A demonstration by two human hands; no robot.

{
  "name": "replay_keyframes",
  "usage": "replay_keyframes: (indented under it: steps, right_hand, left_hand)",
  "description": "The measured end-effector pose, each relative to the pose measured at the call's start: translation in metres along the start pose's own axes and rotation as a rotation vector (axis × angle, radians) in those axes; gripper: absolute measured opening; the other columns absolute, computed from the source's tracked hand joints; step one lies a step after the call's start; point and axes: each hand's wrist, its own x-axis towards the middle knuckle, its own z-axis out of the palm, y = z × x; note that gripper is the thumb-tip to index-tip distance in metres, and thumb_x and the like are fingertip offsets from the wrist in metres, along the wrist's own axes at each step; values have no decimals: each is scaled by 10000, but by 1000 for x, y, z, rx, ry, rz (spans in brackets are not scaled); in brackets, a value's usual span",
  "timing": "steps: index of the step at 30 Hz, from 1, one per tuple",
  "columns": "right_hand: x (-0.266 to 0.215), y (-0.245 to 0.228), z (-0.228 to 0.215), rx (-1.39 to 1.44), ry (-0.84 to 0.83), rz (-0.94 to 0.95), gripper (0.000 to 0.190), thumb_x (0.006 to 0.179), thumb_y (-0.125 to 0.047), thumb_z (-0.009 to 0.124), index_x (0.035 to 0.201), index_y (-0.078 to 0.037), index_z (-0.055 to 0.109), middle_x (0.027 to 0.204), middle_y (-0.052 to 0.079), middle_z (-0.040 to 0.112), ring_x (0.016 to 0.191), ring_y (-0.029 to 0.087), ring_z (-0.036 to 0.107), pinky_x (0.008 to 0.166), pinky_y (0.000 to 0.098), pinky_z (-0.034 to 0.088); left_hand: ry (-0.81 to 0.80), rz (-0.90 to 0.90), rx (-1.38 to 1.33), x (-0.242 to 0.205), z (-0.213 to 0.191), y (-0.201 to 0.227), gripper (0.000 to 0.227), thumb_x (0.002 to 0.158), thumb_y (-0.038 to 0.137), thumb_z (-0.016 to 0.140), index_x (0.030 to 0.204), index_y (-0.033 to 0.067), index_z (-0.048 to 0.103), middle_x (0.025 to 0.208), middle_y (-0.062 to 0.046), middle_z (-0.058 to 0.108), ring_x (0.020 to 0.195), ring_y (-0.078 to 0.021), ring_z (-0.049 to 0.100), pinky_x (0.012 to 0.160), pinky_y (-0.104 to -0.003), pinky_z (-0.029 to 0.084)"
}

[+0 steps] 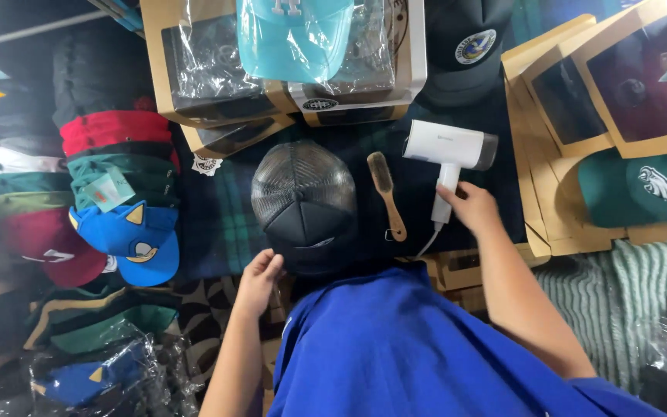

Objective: Cleaning and refurbishing baseball caps using a handheld brush and a hair dryer.

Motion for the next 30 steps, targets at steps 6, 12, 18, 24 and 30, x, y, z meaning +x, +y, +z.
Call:
replay_keyframes:
  steps: [6, 12, 18, 24, 30]
  right_hand:
    - [-26, -33, -16, -239, 89, -177, 296, 977, -405, 680, 1151, -190, 784, 1003, 72, 780, 1003, 341, 727, 883, 452, 571]
    - [-30, -33, 97, -93, 83, -477, 379, 864, -398, 735, 1199, -223, 714, 1060, 108, 703, 1090, 348, 672, 982, 429, 518]
    - [-49, -36, 99, -153, 24, -444, 710, 818, -127, 725, 1470, -153, 448, 1196, 200, 646, 1113, 428, 652, 979, 540, 553]
    - [-112, -88, 52, 184, 33, -147, 528, 1004, -138, 421, 1523, -217, 465, 1029, 151, 723, 764, 273, 733, 716, 417, 588]
    - [-166, -135, 115, -1, 273, -978, 340, 959, -253, 710, 1297, -246, 736, 1091, -11, 787, 988, 211, 743, 946, 325, 588]
  left_hand:
    - [-5, 16, 15, -19, 17, 63, 235, 958, 168, 734, 1190, 140, 712, 943, 16, 695, 925, -84, 606, 875, -281, 546]
    - [-10, 192, 359, -11, 35, 96, 848, 734, 239, 950, 1362, 96, 398, 1239, -208, 676, 1169, -389, 654, 1051, -542, 507]
    - [-26, -117, 878, -14, 37, 119, 997, 652, 704, 856, 1302, 130, 363, 1310, -239, 654, 1287, -397, 595, 1132, -511, 465]
    - [-109, -65, 881, -21, 34, 132, 928, 756, 729, 745, 1255, 43, 368, 1250, -314, 650, 1249, -425, 613, 1071, -510, 515]
    - [-185, -75, 893, -8, 23, 124, 891, 781, 748, 718, 1212, 56, 358, 1206, -287, 672, 1211, -398, 648, 1015, -478, 549]
